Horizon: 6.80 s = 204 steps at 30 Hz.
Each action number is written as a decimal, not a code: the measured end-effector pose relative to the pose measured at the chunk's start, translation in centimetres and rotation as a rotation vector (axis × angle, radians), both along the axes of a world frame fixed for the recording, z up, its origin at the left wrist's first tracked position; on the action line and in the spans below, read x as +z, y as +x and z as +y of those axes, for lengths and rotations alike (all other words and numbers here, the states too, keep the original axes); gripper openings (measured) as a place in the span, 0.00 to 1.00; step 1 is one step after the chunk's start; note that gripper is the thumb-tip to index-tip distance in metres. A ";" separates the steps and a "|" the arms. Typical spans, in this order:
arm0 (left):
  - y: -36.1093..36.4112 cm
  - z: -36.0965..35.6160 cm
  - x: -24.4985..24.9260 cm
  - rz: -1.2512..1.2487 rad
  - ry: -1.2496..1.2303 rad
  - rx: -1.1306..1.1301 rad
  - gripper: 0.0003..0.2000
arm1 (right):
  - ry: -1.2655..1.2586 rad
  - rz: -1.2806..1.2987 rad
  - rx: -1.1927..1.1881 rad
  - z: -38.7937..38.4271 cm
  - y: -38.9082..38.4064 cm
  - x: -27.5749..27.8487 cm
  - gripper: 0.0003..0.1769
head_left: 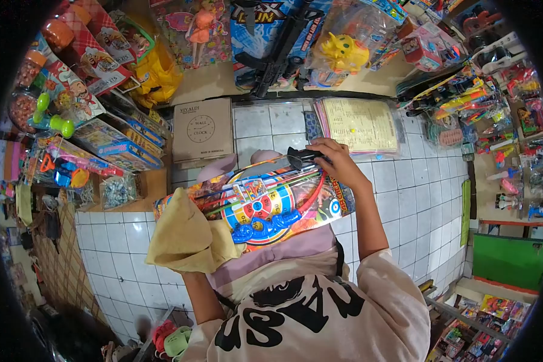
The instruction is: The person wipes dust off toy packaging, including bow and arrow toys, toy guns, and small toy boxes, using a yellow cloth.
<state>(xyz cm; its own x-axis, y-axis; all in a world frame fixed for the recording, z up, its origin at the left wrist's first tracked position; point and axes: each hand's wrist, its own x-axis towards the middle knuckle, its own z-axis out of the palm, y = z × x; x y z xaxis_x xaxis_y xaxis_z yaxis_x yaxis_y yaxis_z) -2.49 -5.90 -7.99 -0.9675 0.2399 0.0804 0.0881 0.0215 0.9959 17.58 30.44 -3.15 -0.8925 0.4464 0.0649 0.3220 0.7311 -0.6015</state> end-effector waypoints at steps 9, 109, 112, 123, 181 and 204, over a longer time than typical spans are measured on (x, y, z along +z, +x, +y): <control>0.1 -0.1 0.2 0.006 0.004 -0.002 0.31 | -0.021 -0.038 0.055 -0.4 0.4 1.3 0.18; 0.6 1.7 8.1 0.504 -0.803 -0.862 0.12 | 0.192 0.034 -0.180 -11.9 2.4 -3.1 0.23; 1.7 4.3 8.9 0.424 -0.627 -0.739 0.13 | 0.169 0.043 -0.176 -11.8 2.3 -3.2 0.22; 2.8 9.4 2.6 0.861 -0.856 -0.960 0.17 | 0.148 0.057 -0.205 -11.8 3.1 -3.1 0.20; 0.0 1.2 2.6 0.648 -0.798 -0.275 0.11 | 0.139 0.098 -0.228 -11.8 2.8 -3.1 0.17; 0.0 -6.3 1.9 0.349 -1.042 -0.087 0.13 | 0.128 0.075 -0.223 -11.7 2.8 -3.2 0.16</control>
